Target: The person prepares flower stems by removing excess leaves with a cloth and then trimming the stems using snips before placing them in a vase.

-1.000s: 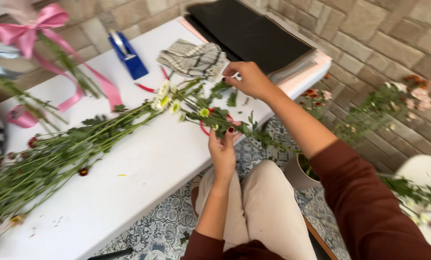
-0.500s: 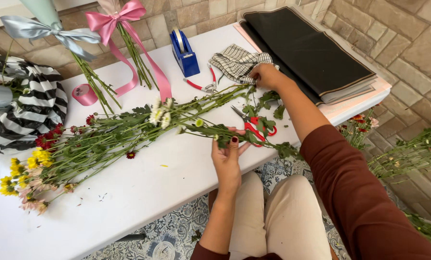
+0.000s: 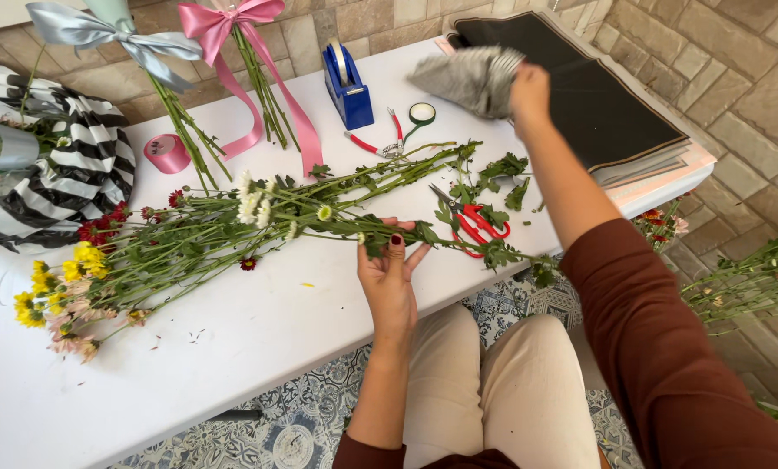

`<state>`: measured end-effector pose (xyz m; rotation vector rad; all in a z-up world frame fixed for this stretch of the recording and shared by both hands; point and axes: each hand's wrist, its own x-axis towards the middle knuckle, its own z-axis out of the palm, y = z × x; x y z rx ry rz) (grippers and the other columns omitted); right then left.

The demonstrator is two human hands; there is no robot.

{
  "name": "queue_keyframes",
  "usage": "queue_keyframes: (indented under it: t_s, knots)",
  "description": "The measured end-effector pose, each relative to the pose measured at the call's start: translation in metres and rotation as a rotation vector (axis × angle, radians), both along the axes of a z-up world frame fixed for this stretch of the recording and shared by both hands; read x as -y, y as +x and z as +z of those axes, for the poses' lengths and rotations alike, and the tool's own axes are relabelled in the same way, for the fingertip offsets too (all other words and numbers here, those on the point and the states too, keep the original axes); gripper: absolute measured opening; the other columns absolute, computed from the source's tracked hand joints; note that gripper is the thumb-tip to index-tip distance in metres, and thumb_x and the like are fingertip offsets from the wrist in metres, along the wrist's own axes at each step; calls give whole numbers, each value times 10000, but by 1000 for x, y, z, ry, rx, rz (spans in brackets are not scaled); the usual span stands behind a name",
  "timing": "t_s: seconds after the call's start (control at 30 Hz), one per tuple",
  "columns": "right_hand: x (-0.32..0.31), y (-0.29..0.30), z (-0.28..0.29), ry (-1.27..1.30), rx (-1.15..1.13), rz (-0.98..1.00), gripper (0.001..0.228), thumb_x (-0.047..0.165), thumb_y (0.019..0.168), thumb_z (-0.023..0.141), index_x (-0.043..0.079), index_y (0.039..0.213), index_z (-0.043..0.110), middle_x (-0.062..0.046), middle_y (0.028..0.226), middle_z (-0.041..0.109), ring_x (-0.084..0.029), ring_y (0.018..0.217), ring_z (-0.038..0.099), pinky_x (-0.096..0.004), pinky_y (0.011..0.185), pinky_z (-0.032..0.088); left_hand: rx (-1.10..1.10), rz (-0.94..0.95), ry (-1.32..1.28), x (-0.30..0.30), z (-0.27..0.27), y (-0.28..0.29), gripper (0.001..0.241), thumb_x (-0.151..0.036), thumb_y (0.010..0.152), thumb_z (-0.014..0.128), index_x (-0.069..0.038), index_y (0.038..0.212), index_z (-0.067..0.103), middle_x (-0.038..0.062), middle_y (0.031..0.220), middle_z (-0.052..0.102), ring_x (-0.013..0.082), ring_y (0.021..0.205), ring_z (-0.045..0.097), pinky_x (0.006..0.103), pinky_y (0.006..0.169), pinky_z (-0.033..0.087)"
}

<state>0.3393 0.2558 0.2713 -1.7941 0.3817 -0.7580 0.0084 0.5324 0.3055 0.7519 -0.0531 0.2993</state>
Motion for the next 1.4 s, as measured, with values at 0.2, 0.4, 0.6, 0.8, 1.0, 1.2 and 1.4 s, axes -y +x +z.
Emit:
queue_keyframes:
  t_s: [0.2,0.4,0.6,0.8,1.0,1.2,1.4]
  knots:
    - [15,-117,122,-127,428,70,412,345,926,365,56,1194,484,-117,1199,544,-184,1124,473,-289,945,332,41,98,5,-20,12,15,234,-140,866,569,-102,1085,496,71,1017,586,152,992,565,469,775,555]
    - [-68,-371,193,-843,395,503,257,-103,947,323,-75,1197,376,-237,1096,501,-354,1020,528,-434,902,470,140,22,-76,-19,38,18,168,-127,876,565,-105,1033,509,83,951,573,160,970,540,540,826,518]
    - [-81,-397,109,-1131,400,326,443,290,755,727,-32,801,427,-300,1162,475,-462,1099,482,-505,860,414,119,-198,-200,11,49,-10,101,-75,897,505,-58,993,476,90,866,548,271,929,615,564,790,541]
    - [-44,-408,42,-1009,168,227,463,284,810,640,-49,1099,499,-196,782,629,-346,708,632,-437,614,486,115,-188,-98,30,31,-16,160,-99,906,509,-63,1055,462,102,888,550,272,937,617,509,778,562]
    - [-50,-406,26,-1006,406,224,298,302,905,483,42,1015,582,-83,828,632,-266,777,643,-364,646,518,284,-378,224,87,47,-68,692,35,829,536,-96,1383,141,220,1298,387,387,1254,357,581,1048,275]
    - [-25,-430,32,44,149,129,443,344,947,425,-17,1199,470,-149,1003,561,-209,914,495,-375,801,421,389,-346,274,99,44,-74,225,-141,967,374,-33,1164,384,192,971,640,302,1158,503,479,1038,297]
    - [25,-486,73,-130,471,149,477,409,935,453,65,1252,356,-213,1244,380,-346,1158,363,-480,980,322,322,-340,242,79,35,-58,206,-146,954,375,-72,1146,384,164,843,614,342,1013,594,533,911,450]
